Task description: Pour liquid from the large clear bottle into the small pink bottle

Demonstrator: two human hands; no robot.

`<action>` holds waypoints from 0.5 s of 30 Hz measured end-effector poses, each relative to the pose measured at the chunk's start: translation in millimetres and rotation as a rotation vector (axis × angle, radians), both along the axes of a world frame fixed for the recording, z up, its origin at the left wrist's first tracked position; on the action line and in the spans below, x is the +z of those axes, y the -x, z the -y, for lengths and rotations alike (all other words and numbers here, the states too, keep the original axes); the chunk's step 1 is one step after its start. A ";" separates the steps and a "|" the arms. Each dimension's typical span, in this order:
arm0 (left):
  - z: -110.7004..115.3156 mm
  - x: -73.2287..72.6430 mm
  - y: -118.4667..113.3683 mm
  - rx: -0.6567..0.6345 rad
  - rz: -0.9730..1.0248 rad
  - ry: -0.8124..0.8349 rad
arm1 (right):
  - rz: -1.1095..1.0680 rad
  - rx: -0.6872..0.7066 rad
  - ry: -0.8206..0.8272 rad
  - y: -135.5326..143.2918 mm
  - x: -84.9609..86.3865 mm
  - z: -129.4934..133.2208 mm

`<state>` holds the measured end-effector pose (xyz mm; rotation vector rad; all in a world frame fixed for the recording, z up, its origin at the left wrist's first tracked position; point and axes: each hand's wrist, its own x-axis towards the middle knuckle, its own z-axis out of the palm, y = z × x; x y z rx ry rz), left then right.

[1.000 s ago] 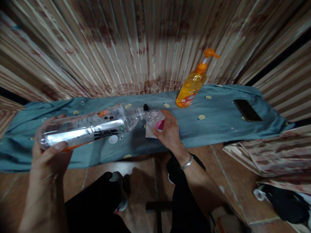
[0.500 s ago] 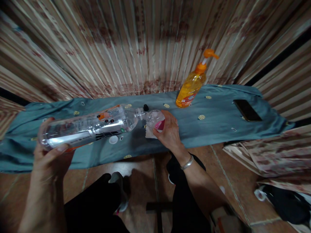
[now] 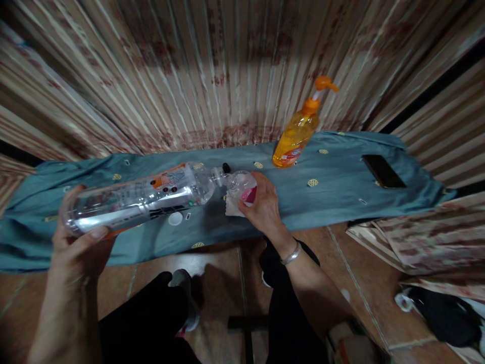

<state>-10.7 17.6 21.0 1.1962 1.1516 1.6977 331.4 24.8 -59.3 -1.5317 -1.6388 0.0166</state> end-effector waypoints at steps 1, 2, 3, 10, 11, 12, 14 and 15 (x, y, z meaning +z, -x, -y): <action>-0.1 0.7 -0.9 0.004 0.038 0.024 | -0.005 0.000 0.002 -0.1 0.2 0.1; 0.0 1.6 -1.9 0.011 0.073 0.045 | -0.008 0.000 0.007 -0.3 0.4 0.2; 0.1 2.6 -2.9 0.016 0.103 0.064 | -0.009 0.001 0.012 -0.3 0.7 0.4; 0.0 1.5 -5.8 0.005 0.104 0.088 | 0.002 0.012 0.013 -2.0 -1.4 0.5; -0.1 0.6 -5.7 0.006 0.104 0.088 | 0.005 0.016 0.011 -2.3 -1.9 0.3; -0.2 -0.1 -5.4 0.008 0.105 0.085 | 0.009 0.019 0.010 -2.4 -2.3 0.2; 0.1 -0.8 -4.9 0.009 0.107 0.081 | 0.016 0.021 0.008 -2.3 -2.6 0.0; 0.5 -0.6 -4.7 0.008 0.108 0.080 | 0.020 0.021 0.006 -2.0 -2.5 -0.1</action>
